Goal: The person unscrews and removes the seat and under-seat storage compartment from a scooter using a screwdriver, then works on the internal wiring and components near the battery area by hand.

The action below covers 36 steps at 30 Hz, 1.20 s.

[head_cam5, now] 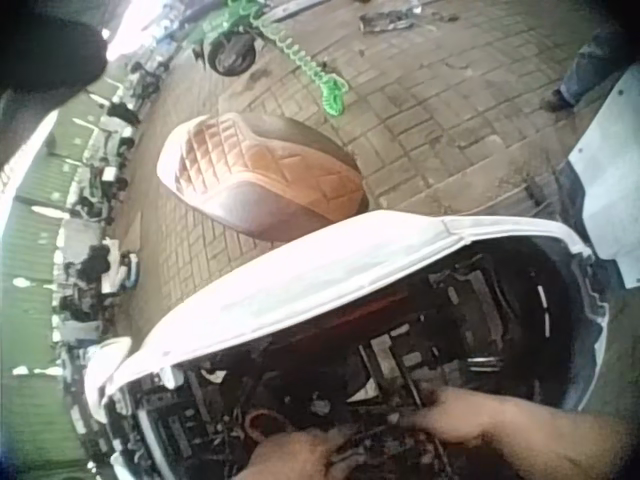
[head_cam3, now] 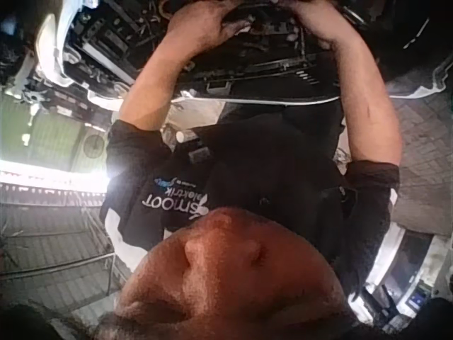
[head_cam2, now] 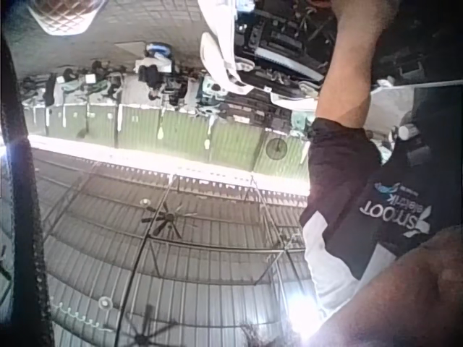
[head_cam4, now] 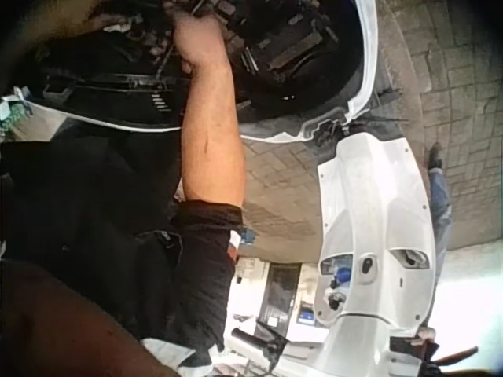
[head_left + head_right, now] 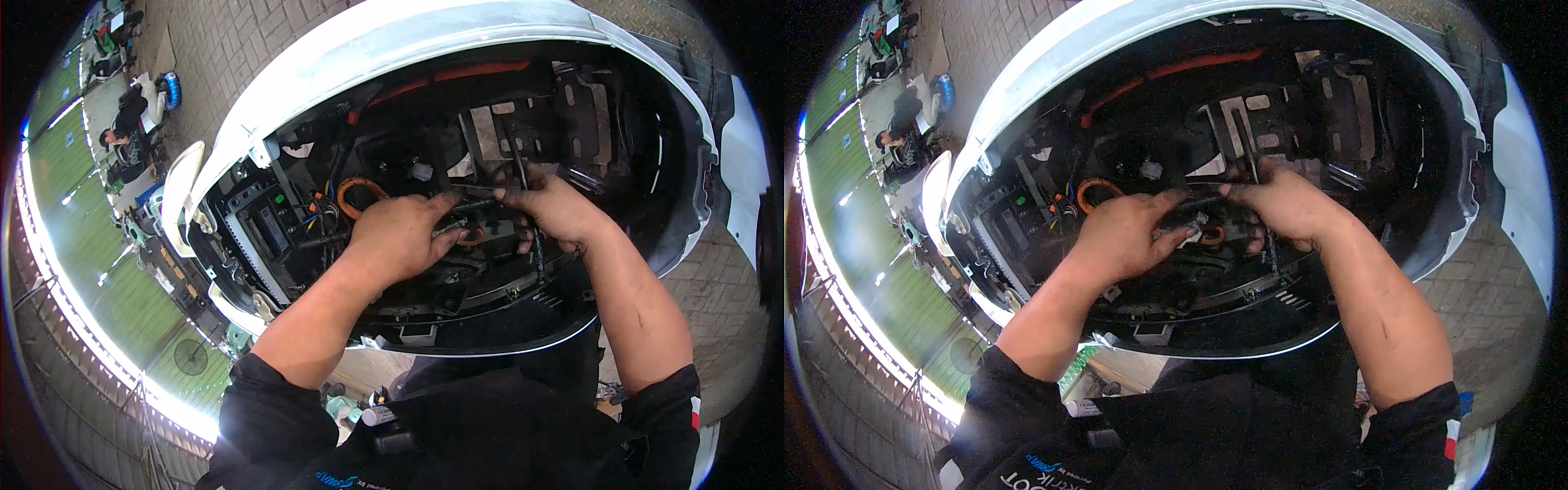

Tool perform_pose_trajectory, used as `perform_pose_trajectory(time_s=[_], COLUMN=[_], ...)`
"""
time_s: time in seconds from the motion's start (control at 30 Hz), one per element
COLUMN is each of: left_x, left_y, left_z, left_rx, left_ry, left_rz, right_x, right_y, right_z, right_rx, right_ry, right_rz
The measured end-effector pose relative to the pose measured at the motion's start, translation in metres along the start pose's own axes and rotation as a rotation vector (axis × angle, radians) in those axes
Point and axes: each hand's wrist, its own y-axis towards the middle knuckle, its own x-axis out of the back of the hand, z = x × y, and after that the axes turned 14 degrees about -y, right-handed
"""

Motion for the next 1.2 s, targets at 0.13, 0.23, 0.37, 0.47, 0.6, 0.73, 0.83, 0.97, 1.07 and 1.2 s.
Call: perform_pose_trajectory(time_s=[0.13,0.23,0.37,0.47,0.6,0.73,0.83,0.97,1.07,1.2], left_x=[0.010,0.014,0.018,0.032,0.015,-0.003,-0.005,0.007,0.002,-0.006], left_y=[-0.005,-0.015,-0.003,0.036,0.097,0.103,0.100,0.090,0.073,0.033], left_z=[-0.004,-0.007,-0.002,-0.041,-0.082,-0.091,-0.094,-0.094,-0.103,-0.098], left_rx=[0.010,-0.028,-0.209,-0.190,-0.139,-0.155,-0.340,-0.226,-0.161,-0.773], left_ry=[-0.037,-0.054,-0.278,-0.726,-1.100,-1.321,-1.244,-1.321,-1.356,-0.755], left_rz=[-0.054,-0.071,-0.279,-0.370,-0.486,-0.529,-0.746,-0.585,-0.502,-0.256], right_x=[-0.001,0.000,-0.003,0.000,-0.002,-0.007,0.000,-0.006,-0.007,-0.004], right_y=[0.002,0.005,-0.004,0.001,0.000,0.005,0.002,-0.008,0.020,-0.013], right_z=[-0.011,-0.017,-0.006,-0.020,-0.018,-0.035,-0.025,-0.025,-0.057,0.004], right_rx=[0.437,0.578,0.458,0.525,0.512,0.529,0.134,-0.019,0.607,0.640], right_ry=[-0.191,-0.217,-0.168,-0.080,-0.095,-0.379,-0.174,-0.116,-0.542,-0.605], right_rz=[-0.191,-0.208,-0.145,-0.086,-0.050,-0.286,0.073,0.155,-0.268,-0.512])
